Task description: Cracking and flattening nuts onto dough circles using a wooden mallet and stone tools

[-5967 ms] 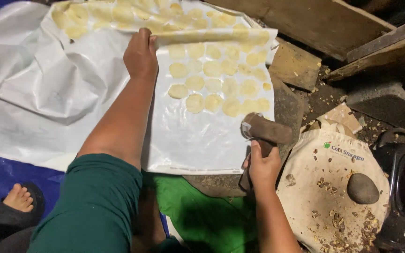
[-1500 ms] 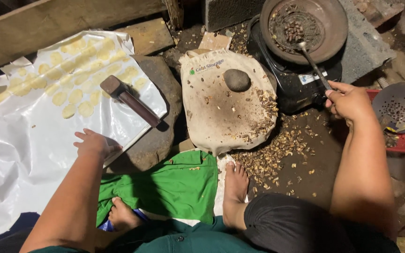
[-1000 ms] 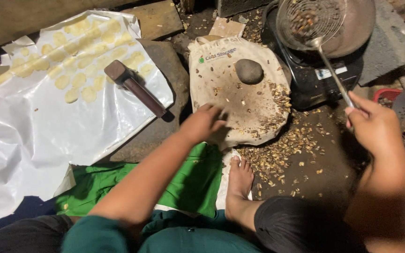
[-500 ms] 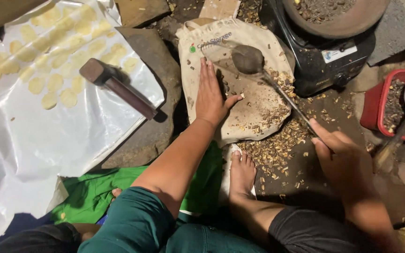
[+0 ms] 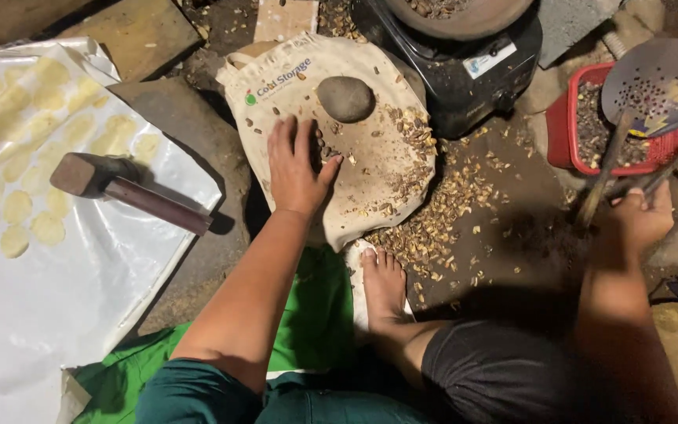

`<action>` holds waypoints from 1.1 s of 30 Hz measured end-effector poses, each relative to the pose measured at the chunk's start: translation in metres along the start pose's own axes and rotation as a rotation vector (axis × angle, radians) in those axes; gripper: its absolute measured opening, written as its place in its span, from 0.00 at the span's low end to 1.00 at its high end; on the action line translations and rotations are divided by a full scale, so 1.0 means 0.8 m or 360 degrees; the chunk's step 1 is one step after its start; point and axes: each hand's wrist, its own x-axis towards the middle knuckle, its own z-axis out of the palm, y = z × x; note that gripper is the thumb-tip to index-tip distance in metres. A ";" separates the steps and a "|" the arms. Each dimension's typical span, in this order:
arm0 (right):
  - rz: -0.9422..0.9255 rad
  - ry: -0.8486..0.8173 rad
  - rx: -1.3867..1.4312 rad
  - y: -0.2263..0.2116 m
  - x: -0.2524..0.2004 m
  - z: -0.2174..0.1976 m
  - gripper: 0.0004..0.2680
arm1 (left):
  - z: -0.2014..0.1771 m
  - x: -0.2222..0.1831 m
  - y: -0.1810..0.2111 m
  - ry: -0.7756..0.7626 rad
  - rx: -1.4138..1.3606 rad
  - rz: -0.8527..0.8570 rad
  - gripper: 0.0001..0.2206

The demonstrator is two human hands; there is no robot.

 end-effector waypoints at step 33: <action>-0.0785 -0.0487 -0.1225 -0.334 0.103 0.185 0.15 | -0.014 -0.015 0.004 0.0038 -0.0151 0.0149 0.16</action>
